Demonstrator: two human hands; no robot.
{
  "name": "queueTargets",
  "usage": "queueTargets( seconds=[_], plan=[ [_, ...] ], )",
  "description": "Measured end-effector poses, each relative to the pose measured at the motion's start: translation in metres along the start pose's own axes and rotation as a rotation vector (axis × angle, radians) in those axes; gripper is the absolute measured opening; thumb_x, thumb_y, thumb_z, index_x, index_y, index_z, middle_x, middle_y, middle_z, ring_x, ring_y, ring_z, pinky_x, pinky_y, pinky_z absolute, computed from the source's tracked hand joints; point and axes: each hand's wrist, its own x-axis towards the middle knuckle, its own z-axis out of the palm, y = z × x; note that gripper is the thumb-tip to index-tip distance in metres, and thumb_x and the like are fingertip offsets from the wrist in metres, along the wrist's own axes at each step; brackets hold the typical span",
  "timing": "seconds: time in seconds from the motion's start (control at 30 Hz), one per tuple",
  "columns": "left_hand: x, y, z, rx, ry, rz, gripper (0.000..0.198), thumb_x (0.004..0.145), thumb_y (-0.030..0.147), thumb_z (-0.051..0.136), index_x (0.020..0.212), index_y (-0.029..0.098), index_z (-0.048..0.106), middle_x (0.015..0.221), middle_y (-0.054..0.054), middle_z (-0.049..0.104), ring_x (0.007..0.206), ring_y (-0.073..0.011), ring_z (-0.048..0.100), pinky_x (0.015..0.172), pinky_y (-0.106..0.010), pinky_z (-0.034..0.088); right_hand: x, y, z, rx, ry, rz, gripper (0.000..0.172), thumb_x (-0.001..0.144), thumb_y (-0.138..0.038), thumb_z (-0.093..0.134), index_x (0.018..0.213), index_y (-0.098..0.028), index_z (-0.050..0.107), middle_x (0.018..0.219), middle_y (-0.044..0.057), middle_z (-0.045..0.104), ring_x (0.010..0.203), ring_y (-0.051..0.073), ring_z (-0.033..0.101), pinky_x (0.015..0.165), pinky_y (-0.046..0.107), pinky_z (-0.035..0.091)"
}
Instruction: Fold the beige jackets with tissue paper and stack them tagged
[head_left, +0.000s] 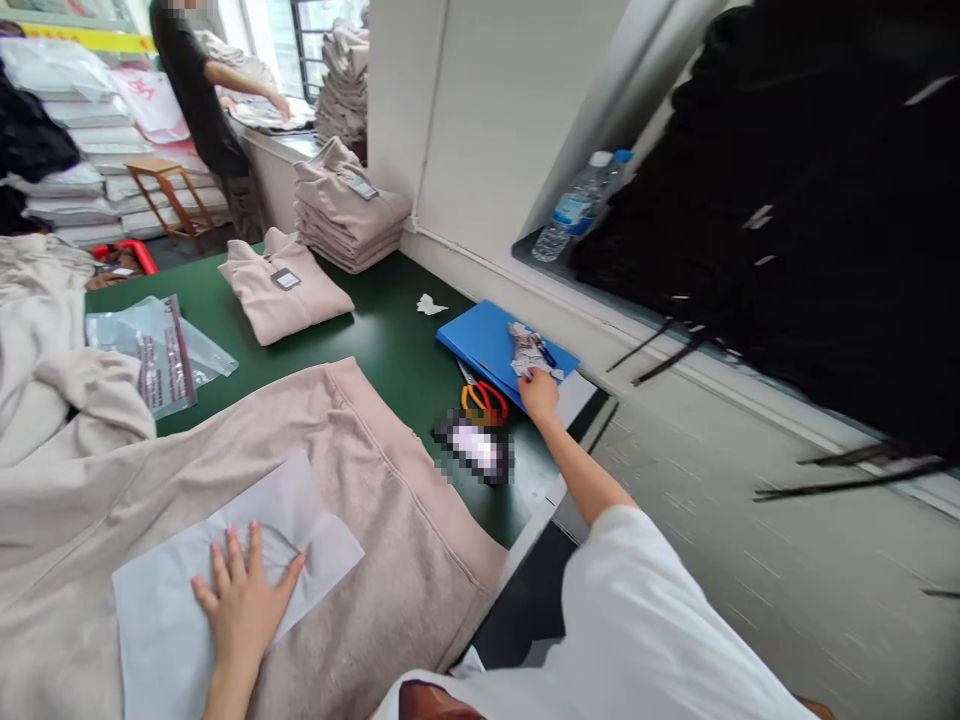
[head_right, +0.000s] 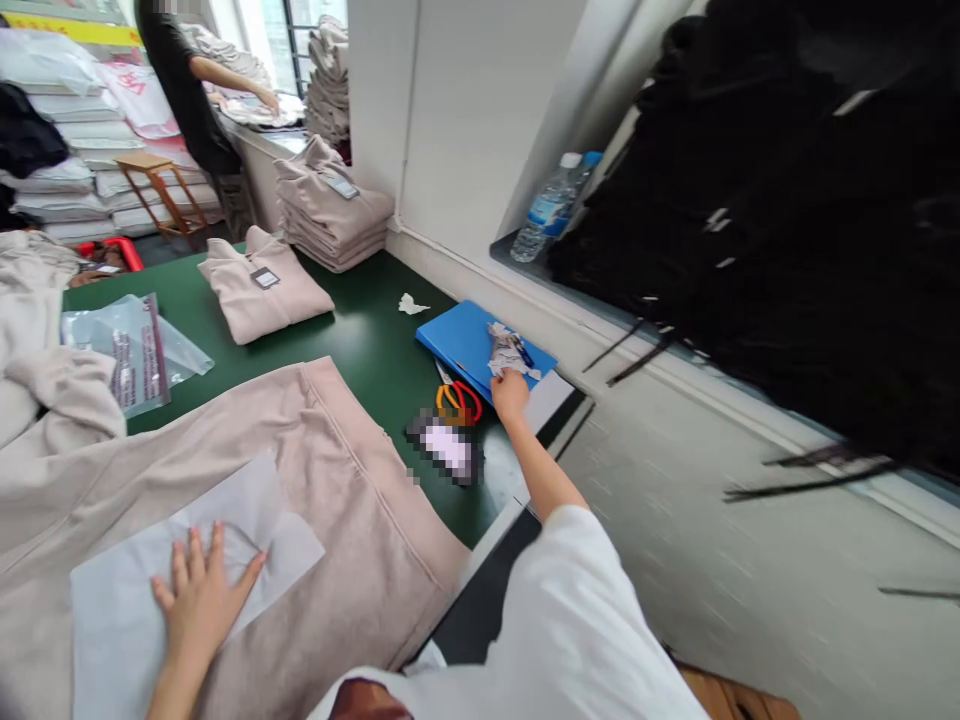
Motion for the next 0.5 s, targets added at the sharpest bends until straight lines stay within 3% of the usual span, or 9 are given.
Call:
queueTargets(
  seconds=[0.1,0.13,0.23,0.37,0.43,0.5],
  plan=[
    [-0.001,0.005,-0.008,0.018,-0.042,-0.006,0.084,0.084,0.059,0.059,0.151,0.013,0.04,0.158,-0.029,0.026,0.146,-0.0472,0.02,0.109,-0.075,0.015,-0.06,-0.04,0.022,0.197,-0.142,-0.175,0.025,0.087,-0.023,0.054,0.11,-0.016,0.062,0.098,0.008,0.069,0.09,0.019,0.064,0.086,0.034,0.051],
    [-0.001,0.007,-0.01,0.026,-0.042,-0.022,0.084,0.084,0.059,0.061,0.151,0.014,0.04,0.158,-0.029,0.026,0.147,-0.047,0.02,0.11,-0.074,0.015,-0.09,-0.055,0.033,0.317,-0.266,-0.249,0.026,0.087,-0.027,0.056,0.11,-0.018,0.061,0.096,0.006,0.07,0.086,0.018,0.065,0.084,0.032,0.052],
    [-0.001,0.009,-0.012,0.028,-0.045,-0.051,0.086,0.082,0.06,0.063,0.152,0.015,0.04,0.158,-0.027,0.027,0.147,-0.0456,0.019,0.112,-0.072,0.014,-0.199,-0.104,0.066,0.649,-0.802,-0.385,0.026,0.087,-0.045,0.06,0.096,-0.021,0.063,0.087,0.003,0.07,0.082,0.018,0.067,0.081,0.034,0.054],
    [-0.002,0.009,-0.012,-0.02,-0.051,-0.076,0.091,0.08,0.068,0.062,0.151,0.014,0.042,0.159,-0.023,0.029,0.149,-0.0427,0.019,0.115,-0.07,0.01,-0.325,-0.165,0.103,0.736,-1.347,-0.318,0.037,0.079,-0.054,0.07,0.084,-0.019,0.062,0.081,0.002,0.07,0.073,0.015,0.065,0.072,0.03,0.055],
    [-0.004,0.008,-0.011,-0.039,-0.053,-0.091,0.09,0.079,0.069,0.061,0.148,0.014,0.045,0.159,-0.02,0.029,0.149,-0.041,0.019,0.117,-0.068,0.009,-0.36,-0.186,0.114,0.674,-1.478,-0.213,0.036,0.081,-0.052,0.069,0.084,-0.018,0.059,0.078,0.002,0.07,0.067,0.013,0.064,0.068,0.026,0.055],
    [-0.007,0.005,-0.009,-0.057,-0.043,-0.104,0.092,0.079,0.069,0.061,0.148,0.012,0.044,0.159,-0.02,0.029,0.149,-0.0391,0.022,0.119,-0.065,0.01,-0.374,-0.198,0.12,0.498,-1.477,-0.167,0.03,0.088,-0.047,0.064,0.086,-0.018,0.057,0.077,0.003,0.07,0.064,0.012,0.065,0.064,0.025,0.056]
  ],
)
